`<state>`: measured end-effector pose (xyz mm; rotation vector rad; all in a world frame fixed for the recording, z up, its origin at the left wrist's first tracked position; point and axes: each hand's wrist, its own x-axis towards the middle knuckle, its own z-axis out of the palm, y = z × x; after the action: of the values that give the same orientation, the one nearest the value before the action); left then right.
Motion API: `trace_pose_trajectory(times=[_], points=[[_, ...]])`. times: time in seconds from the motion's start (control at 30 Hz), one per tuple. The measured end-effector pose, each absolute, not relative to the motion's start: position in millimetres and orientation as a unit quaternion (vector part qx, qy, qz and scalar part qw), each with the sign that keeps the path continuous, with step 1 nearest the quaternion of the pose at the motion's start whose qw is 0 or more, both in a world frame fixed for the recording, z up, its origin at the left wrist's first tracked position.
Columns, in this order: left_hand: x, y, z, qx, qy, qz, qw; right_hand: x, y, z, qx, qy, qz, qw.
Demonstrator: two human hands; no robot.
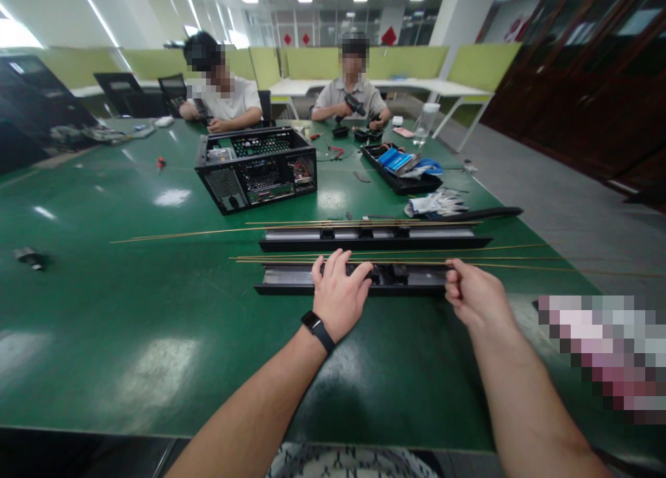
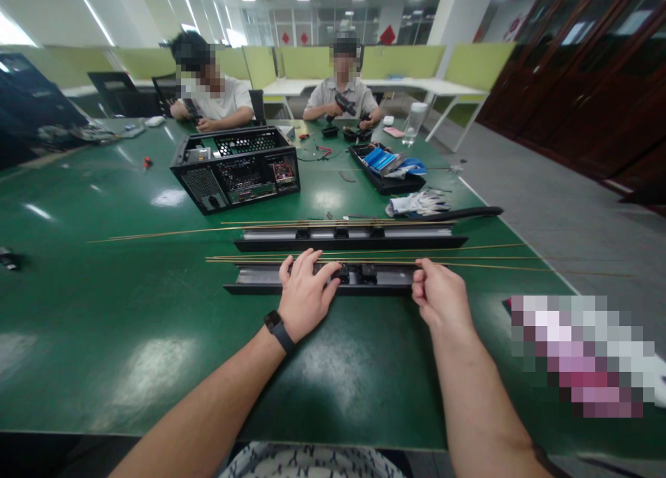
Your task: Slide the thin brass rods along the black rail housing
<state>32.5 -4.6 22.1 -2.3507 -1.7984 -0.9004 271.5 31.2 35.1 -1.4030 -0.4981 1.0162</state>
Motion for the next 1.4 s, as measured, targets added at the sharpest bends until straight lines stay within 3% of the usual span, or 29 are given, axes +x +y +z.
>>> trace_pose_trajectory(times=[1.4], points=[[32.5,-3.0,19.8,-0.761,-0.576,-0.296,0.031,272.0,32.4,30.5,-0.609,-0.232,0.428,0.626]])
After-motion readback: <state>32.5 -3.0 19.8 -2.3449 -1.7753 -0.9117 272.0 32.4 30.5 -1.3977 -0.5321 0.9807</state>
